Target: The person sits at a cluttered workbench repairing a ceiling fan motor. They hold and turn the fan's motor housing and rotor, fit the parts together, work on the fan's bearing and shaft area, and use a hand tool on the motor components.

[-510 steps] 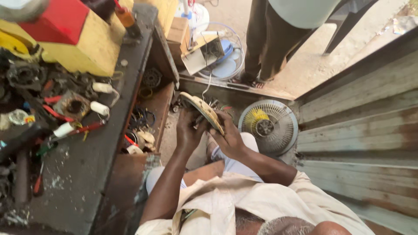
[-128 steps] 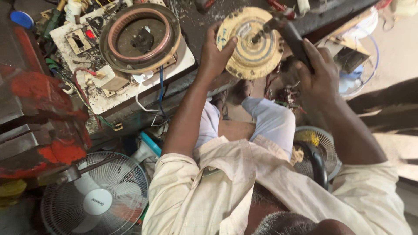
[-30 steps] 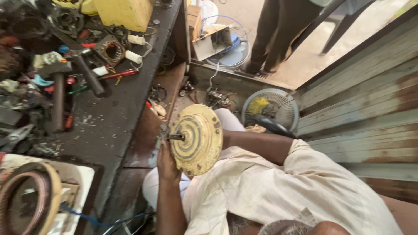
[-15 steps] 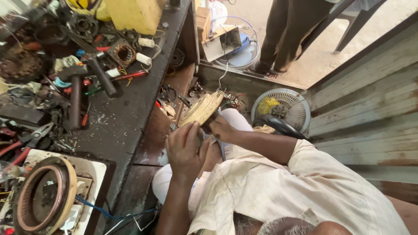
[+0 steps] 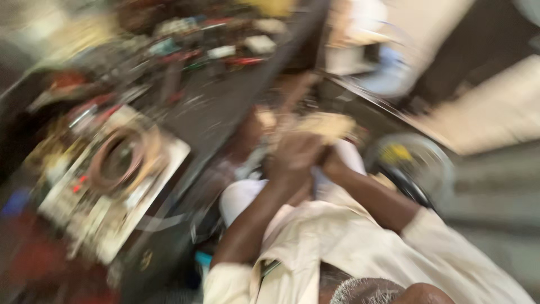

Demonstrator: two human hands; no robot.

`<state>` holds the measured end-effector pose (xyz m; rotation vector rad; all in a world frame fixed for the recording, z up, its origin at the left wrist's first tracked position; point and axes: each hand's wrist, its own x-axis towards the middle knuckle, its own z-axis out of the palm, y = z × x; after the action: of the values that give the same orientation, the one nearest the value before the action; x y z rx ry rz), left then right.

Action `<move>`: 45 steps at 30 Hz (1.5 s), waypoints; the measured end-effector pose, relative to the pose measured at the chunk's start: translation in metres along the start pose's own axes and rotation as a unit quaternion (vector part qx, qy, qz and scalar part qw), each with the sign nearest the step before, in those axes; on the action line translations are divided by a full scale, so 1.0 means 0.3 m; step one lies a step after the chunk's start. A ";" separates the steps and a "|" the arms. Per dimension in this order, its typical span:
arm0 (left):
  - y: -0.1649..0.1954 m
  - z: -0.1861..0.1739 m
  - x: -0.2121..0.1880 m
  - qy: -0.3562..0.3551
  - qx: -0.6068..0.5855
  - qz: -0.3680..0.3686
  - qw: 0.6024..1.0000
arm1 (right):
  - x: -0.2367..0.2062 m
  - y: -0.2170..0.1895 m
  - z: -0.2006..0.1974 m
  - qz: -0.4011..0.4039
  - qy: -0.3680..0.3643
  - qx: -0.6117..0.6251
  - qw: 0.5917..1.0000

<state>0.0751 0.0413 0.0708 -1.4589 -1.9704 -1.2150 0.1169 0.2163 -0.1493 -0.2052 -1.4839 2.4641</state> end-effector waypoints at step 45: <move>-0.177 0.005 -0.226 0.026 -0.021 -0.320 0.947 | 0.043 -0.184 -0.104 -0.033 0.121 0.126 0.984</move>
<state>0.0522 0.0005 -0.0014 -0.7919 -2.4855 -1.5297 0.1205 0.2709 -0.1151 -0.3826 -1.0538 2.4421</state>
